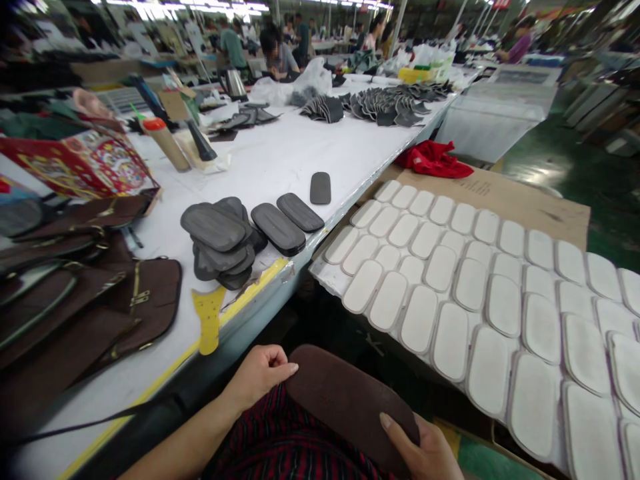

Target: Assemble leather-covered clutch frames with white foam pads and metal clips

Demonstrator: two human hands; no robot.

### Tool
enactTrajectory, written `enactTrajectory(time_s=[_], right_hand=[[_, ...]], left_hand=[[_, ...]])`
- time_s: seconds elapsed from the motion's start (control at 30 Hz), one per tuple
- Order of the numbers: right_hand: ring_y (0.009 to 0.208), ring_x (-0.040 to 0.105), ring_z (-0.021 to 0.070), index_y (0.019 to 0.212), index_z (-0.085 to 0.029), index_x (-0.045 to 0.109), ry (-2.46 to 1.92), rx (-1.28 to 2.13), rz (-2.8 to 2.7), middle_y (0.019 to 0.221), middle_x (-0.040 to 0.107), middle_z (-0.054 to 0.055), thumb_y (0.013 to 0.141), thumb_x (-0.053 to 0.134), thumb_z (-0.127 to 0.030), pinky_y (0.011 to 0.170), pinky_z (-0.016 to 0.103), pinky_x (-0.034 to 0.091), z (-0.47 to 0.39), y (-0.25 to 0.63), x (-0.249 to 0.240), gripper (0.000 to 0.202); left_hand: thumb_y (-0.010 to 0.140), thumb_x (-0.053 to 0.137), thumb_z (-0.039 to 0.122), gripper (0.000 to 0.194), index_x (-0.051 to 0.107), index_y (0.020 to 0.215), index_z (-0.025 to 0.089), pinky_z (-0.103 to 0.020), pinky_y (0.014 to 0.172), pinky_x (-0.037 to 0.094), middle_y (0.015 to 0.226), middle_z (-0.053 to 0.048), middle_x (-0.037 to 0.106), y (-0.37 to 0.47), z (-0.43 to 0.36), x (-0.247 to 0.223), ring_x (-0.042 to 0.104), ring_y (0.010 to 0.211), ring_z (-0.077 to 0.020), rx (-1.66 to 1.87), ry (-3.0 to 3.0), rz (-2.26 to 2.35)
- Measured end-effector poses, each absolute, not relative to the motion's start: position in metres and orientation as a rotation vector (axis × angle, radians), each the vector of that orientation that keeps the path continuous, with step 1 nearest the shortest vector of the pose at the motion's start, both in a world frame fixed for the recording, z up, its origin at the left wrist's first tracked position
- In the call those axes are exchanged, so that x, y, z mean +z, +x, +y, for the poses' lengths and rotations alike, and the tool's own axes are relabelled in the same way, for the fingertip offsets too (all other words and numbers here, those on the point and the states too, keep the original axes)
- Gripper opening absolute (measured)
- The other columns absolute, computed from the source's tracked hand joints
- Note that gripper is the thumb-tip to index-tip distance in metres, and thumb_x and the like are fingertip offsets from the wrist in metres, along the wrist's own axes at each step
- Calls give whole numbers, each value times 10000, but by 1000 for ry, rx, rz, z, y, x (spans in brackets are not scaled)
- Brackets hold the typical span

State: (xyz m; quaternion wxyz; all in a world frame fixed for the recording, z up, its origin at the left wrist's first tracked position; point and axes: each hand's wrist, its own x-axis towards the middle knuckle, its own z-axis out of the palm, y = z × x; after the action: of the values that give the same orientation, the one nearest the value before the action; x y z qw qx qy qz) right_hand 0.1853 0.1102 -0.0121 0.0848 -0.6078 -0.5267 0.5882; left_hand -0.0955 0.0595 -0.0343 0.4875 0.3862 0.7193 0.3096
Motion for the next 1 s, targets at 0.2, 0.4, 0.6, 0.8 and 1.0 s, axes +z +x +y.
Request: enactTrajectory(time_s=[0.2,0.4,0.6,0.8,1.0], right_hand=[[738,653,262,804,-152,690,-1839,1660,-1562,756,712,44,678,566,-525,628,270,533,105,184,-16,412],[684,643,247,716,-156,652,-1860,1652,-1610,717,700,40,685,572,-526,561,255,515,106,188,-17,379],[672,633,229,768,-149,647,-1777,1811,-1563,692,680,35,734,550,-489,583,271,512,109,187,-10,355],[548,584,179,808,-135,660,-1771,1827,-1544,592,633,9,735,538,-496,469,242,476,109,183,-2,388],[555,555,155,763,-130,646,-1735,1806,-1515,609,616,2,752,543,-425,450,211,450,109,179,5,313]], left_hand=[[668,604,427,300,516,567,159,-210,479,285,508,55,440,-102,61,-35,379,502,-91,684,1025,1764],[726,555,438,276,530,774,168,-201,517,331,588,61,447,-118,65,-39,406,528,-84,873,903,1706],[713,597,417,318,523,914,182,-215,583,386,712,32,506,-100,61,-35,469,616,-104,911,972,1708],[698,599,328,287,556,941,180,-255,682,430,826,-5,571,-100,60,-44,529,717,-139,768,1061,1677],[747,529,257,263,533,1002,194,-312,781,453,910,-29,583,-105,64,-32,558,823,-173,680,1217,1668]])
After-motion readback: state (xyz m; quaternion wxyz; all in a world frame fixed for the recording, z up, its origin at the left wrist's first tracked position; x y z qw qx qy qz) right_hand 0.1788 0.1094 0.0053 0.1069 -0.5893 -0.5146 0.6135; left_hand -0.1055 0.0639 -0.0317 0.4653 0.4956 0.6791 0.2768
